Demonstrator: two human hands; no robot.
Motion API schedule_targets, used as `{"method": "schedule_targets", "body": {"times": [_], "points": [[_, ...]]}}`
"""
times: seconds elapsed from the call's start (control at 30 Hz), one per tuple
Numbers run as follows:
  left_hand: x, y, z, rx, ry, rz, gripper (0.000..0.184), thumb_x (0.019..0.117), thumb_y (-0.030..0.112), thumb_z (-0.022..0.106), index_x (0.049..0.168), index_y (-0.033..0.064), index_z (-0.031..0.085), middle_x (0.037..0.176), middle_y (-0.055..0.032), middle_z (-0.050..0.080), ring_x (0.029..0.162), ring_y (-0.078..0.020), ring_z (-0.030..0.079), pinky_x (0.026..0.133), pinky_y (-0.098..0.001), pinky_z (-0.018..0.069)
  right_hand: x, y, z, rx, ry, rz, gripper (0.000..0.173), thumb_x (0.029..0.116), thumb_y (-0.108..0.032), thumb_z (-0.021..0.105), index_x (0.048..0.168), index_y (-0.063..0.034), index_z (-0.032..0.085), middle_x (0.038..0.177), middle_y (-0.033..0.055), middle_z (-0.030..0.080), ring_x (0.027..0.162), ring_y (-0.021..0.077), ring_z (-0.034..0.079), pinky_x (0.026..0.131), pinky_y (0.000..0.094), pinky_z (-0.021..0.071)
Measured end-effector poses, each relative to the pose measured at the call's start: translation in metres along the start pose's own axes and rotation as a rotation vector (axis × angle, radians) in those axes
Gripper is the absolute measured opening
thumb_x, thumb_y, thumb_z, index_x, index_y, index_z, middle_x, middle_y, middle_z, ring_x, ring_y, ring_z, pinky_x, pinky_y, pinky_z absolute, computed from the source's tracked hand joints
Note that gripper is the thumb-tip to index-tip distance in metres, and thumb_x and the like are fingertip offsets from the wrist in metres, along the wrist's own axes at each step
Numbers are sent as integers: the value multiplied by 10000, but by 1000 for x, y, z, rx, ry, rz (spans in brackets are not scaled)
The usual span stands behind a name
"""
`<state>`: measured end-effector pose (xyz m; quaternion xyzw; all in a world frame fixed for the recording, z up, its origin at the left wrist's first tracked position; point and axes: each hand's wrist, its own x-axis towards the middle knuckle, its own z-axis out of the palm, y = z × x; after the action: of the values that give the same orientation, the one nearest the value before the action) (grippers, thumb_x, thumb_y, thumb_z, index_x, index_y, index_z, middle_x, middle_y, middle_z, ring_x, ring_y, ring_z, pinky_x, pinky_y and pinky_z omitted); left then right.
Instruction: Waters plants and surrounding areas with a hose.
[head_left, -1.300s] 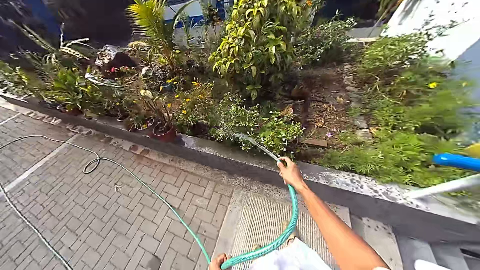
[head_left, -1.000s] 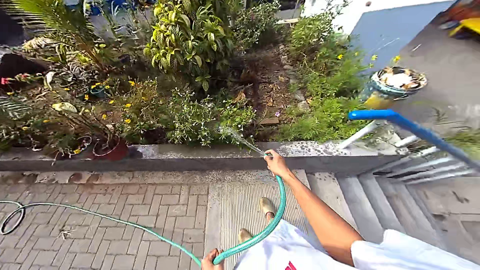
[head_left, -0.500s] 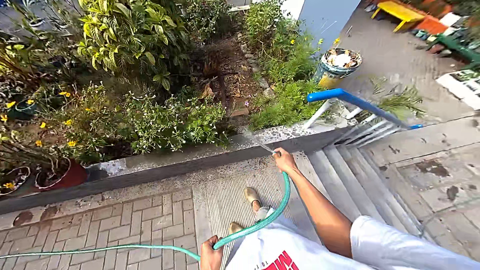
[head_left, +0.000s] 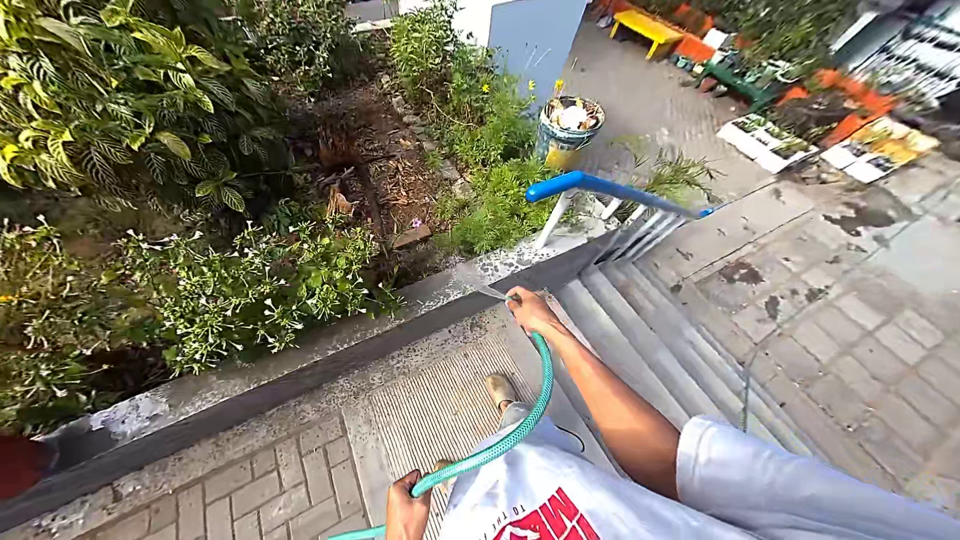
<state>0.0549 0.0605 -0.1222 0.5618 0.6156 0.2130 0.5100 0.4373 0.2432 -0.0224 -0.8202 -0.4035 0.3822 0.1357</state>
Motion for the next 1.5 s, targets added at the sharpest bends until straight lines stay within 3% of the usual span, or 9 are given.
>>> {"method": "schedule_targets", "body": {"times": [0.13,0.33,0.53,0.7,0.93,1.17,1.33,1.5], "points": [[9,16,12,64,44,-28,308,816,97,667,583,149,472,500,78,377,449,-59,376,470,-295,336,32,4,-3,50,-88,-29,341,1110,-307,468,1407,-163,553,944,179,641,646,252,595,612,414,523],[45,77,86,132,69,-126,306,850,136,663,592,133,499,496,64,388,449,-84,393,477,-331,355,103,52,-66,17,-4,42,338,1105,-250,458,1387,-99,568,1056,255,671,793,367,678,731,524,560],[94,167,168,196,49,-165,287,851,137,685,611,130,529,506,69,397,456,-75,397,484,-325,364,199,121,-140,105,4,66,349,1105,-285,465,1389,-110,566,1014,270,667,740,396,662,672,565,548],[118,204,199,200,24,-180,302,862,137,677,603,136,522,503,75,398,447,-60,391,469,-297,354,245,131,-169,136,-31,67,345,1096,-307,487,1383,-139,578,994,260,665,700,376,648,631,552,538],[142,208,191,166,109,-184,311,819,143,671,574,155,480,488,84,376,432,-46,368,449,-279,327,277,97,-164,137,-102,41,361,1095,-297,484,1408,-137,567,983,261,672,709,382,658,643,555,546],[194,205,162,100,53,-147,297,804,130,663,574,163,478,495,92,385,440,-37,372,455,-273,330,299,42,-146,70,-248,27,358,1104,-348,475,1416,-193,559,879,172,638,566,245,570,540,413,509],[252,186,110,29,4,-118,283,807,121,687,586,153,514,500,91,409,448,-36,387,467,-276,345,311,5,-128,91,-171,48,358,1101,-351,479,1407,-182,557,865,176,632,565,243,558,545,419,502],[303,173,44,-16,-75,-96,271,794,114,672,589,166,501,508,101,406,456,-24,390,472,-264,346,319,-58,-98,13,-211,96,363,1109,-370,463,1417,-197,547,836,131,619,541,183,532,529,348,484]]}}
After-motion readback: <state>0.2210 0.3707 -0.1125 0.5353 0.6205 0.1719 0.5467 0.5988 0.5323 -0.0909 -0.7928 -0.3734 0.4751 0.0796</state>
